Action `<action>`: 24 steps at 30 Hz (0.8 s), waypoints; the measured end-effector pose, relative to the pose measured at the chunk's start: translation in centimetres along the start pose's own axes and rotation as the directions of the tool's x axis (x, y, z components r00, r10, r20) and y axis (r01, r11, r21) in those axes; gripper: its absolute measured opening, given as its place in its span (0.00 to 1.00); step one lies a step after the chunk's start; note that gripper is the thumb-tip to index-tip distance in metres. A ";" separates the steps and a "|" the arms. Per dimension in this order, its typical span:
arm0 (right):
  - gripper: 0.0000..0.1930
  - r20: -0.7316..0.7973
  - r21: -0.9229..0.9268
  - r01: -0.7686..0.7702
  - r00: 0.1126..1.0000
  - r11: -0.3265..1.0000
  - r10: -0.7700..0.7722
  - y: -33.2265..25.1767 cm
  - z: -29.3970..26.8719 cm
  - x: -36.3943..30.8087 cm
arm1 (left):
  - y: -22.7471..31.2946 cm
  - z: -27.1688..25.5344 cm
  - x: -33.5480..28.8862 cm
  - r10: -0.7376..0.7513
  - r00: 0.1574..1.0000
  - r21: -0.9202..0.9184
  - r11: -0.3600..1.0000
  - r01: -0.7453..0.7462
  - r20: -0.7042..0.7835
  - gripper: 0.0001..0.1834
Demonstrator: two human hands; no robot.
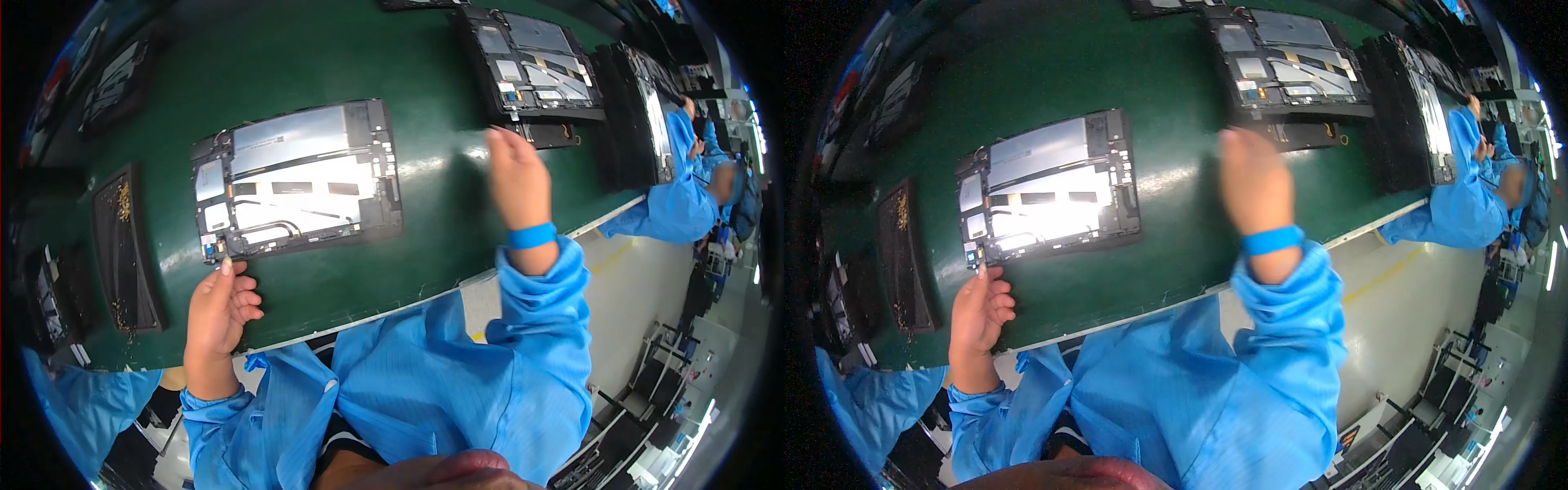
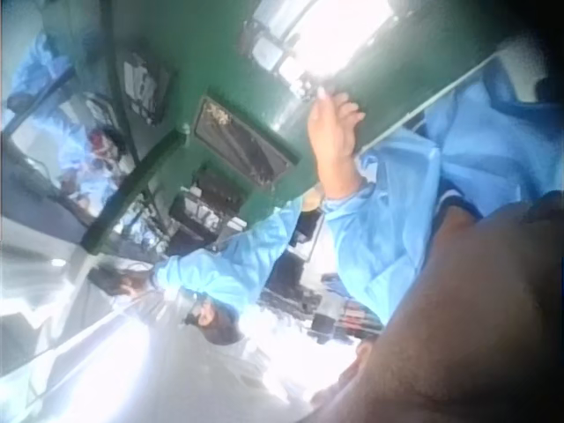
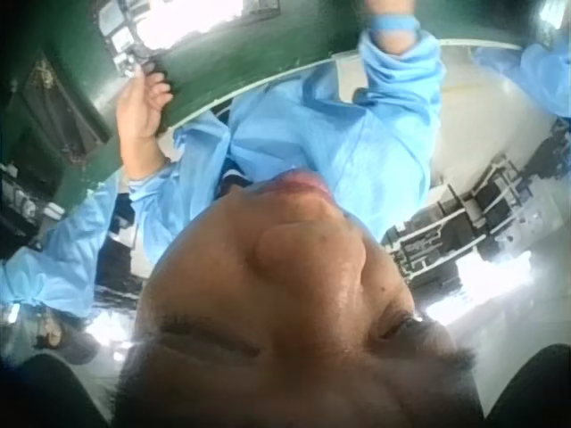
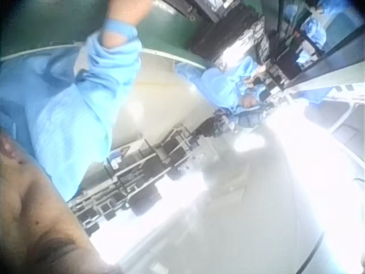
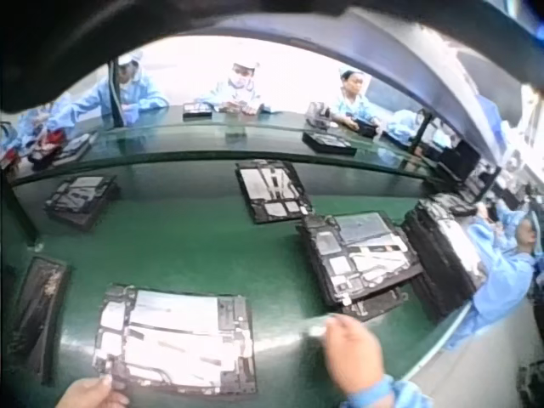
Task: Applying adhesive and connecting components inside electronic devices on a factory assembly line.
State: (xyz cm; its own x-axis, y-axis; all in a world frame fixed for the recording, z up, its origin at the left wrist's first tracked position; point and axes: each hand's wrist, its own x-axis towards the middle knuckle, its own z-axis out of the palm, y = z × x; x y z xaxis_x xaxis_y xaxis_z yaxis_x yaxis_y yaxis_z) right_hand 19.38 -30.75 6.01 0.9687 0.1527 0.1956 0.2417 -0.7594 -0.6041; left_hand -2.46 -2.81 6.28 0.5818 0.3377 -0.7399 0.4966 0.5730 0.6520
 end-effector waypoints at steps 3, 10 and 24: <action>0.19 -0.145 -0.235 -0.281 0.957 0.930 0.253 4.3 -3.3 1.2 | 0.1 -0.1 0.1 -0.014 0.998 -0.008 1.000 0.015 0.054 0.17; 0.20 0.161 -0.604 0.094 0.987 0.792 0.006 2.7 -2.7 3.5 | -0.1 0.0 0.2 -0.012 0.999 -0.030 0.999 0.013 0.035 0.17; 0.19 0.152 0.253 -0.627 0.778 0.736 0.610 6.5 -3.0 -0.1 | 0.2 0.2 0.3 -0.026 0.999 0.007 1.000 0.026 0.040 0.17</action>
State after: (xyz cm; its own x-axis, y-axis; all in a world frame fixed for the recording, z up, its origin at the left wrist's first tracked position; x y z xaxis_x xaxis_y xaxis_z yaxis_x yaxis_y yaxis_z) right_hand 20.67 -37.61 4.36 0.9093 -0.2485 -0.3339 -0.4155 -0.4947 -0.7633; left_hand -2.05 -2.78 6.27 0.5941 0.2921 -0.7495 0.5160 0.5763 0.6337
